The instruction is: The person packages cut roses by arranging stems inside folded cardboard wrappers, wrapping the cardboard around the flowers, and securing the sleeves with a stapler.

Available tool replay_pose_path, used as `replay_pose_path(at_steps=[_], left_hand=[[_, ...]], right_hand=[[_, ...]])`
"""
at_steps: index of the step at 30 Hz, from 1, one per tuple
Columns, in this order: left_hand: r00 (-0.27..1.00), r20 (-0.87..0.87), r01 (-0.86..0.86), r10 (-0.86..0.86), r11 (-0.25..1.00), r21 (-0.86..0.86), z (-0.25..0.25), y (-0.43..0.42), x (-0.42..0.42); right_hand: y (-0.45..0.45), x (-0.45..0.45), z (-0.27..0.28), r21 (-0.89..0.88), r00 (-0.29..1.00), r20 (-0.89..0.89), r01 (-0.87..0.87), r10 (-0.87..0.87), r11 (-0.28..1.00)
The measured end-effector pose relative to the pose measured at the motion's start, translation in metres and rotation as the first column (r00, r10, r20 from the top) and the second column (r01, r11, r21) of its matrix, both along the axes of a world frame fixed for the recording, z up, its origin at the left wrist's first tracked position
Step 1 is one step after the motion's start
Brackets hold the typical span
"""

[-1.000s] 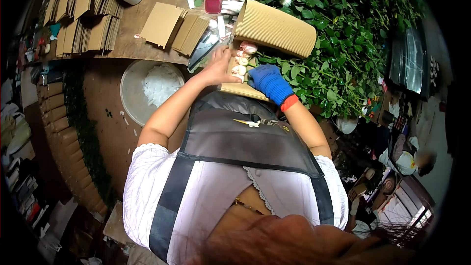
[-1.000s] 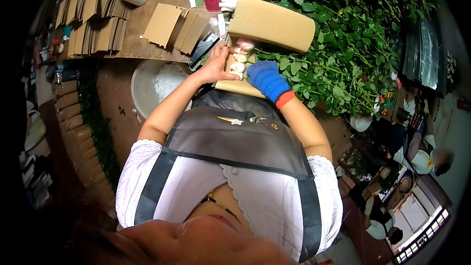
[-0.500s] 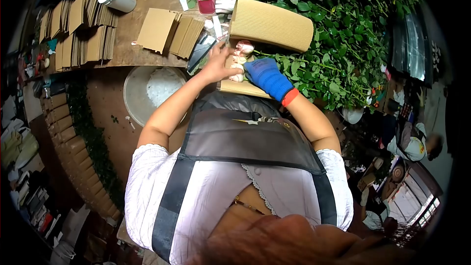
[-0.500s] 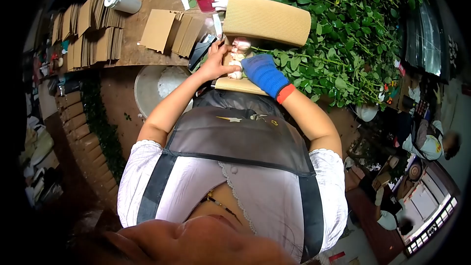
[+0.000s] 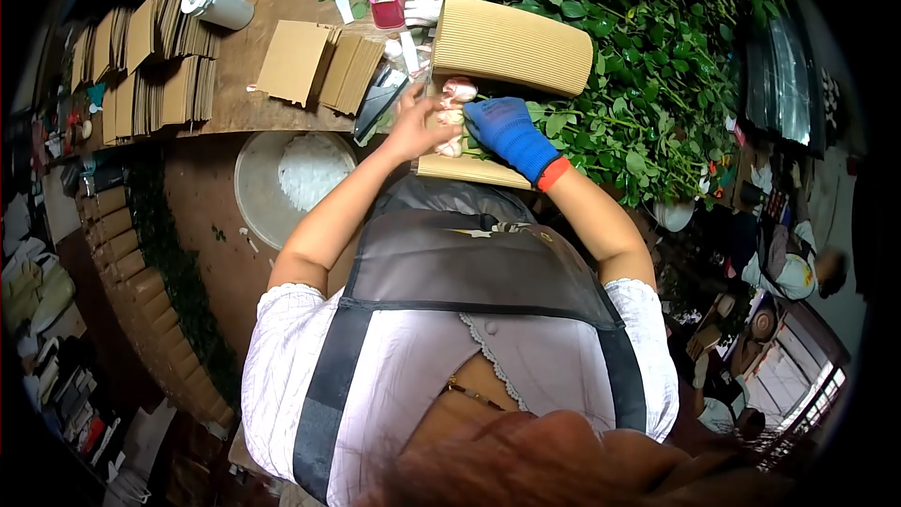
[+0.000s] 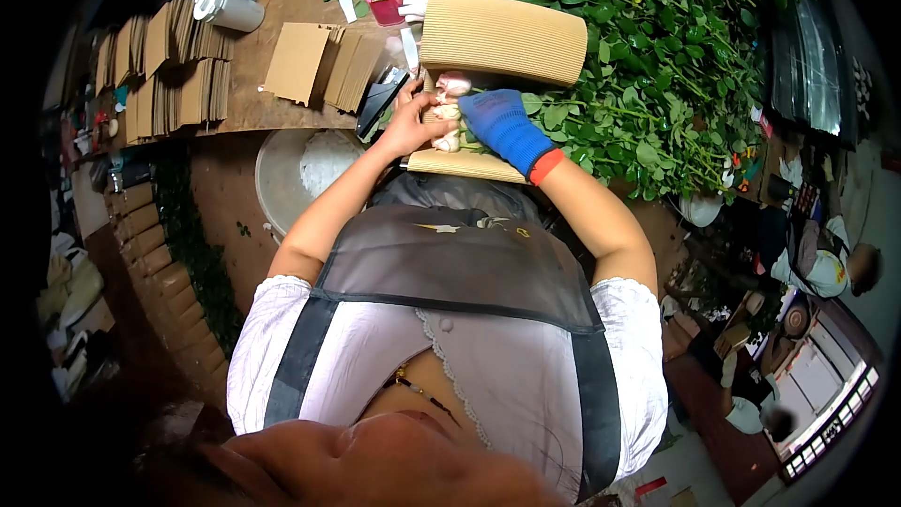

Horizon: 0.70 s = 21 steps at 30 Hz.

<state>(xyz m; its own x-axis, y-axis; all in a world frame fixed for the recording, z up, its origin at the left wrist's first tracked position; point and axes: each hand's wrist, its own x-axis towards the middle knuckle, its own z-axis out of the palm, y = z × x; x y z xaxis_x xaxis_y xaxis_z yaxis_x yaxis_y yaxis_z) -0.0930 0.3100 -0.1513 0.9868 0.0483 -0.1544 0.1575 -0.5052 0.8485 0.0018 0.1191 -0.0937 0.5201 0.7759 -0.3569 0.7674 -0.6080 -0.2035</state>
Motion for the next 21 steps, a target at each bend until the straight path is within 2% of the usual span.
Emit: replay_pose_path(at_steps=[1,3,4,8,11,12,15,16,19,21], left_hand=[[0.998,-0.058,-0.029,0.030,0.999,0.017,0.004,-0.003,0.004],[0.995,0.017,-0.095,0.095,0.995,0.040,0.011,-0.010,0.005],[0.995,0.030,-0.096,0.094,0.994,0.047,0.011,-0.010,0.005],[0.991,0.076,-0.115,0.115,0.993,-0.003,0.003,-0.011,0.002],[0.992,0.040,-0.116,0.116,0.993,0.016,0.013,-0.012,0.003],[0.993,0.038,-0.115,0.115,0.993,0.004,0.012,-0.013,0.002],[0.992,0.039,-0.117,0.118,0.993,-0.025,0.007,-0.011,0.002],[0.992,0.058,-0.115,0.114,0.993,0.018,0.008,-0.012,0.001],[0.992,0.074,-0.109,0.104,0.992,0.063,0.009,-0.012,0.002],[0.993,0.046,-0.110,0.110,0.994,-0.011,0.006,-0.009,0.006]], right_hand=[[-0.004,-0.002,-0.001,0.021,1.000,0.003,0.026,-0.026,0.999],[-0.012,-0.011,0.001,0.070,0.997,0.011,0.070,-0.071,0.995],[-0.009,-0.016,0.022,-0.014,0.986,0.025,0.166,-0.165,0.986],[-0.004,-0.009,0.044,-0.068,0.960,-0.008,0.278,-0.279,0.958],[-0.003,0.011,0.012,0.027,0.975,0.045,0.217,-0.218,0.976],[0.003,0.014,0.016,0.030,0.965,0.049,0.258,-0.259,0.966],[0.003,0.017,0.025,0.054,0.971,-0.041,0.236,-0.234,0.970],[0.000,0.019,0.018,0.026,0.977,-0.058,0.205,-0.204,0.978],[-0.001,0.020,0.012,0.111,0.979,-0.099,0.190,-0.180,0.975],[0.001,0.019,0.009,0.063,0.985,-0.075,0.160,-0.155,0.985]])
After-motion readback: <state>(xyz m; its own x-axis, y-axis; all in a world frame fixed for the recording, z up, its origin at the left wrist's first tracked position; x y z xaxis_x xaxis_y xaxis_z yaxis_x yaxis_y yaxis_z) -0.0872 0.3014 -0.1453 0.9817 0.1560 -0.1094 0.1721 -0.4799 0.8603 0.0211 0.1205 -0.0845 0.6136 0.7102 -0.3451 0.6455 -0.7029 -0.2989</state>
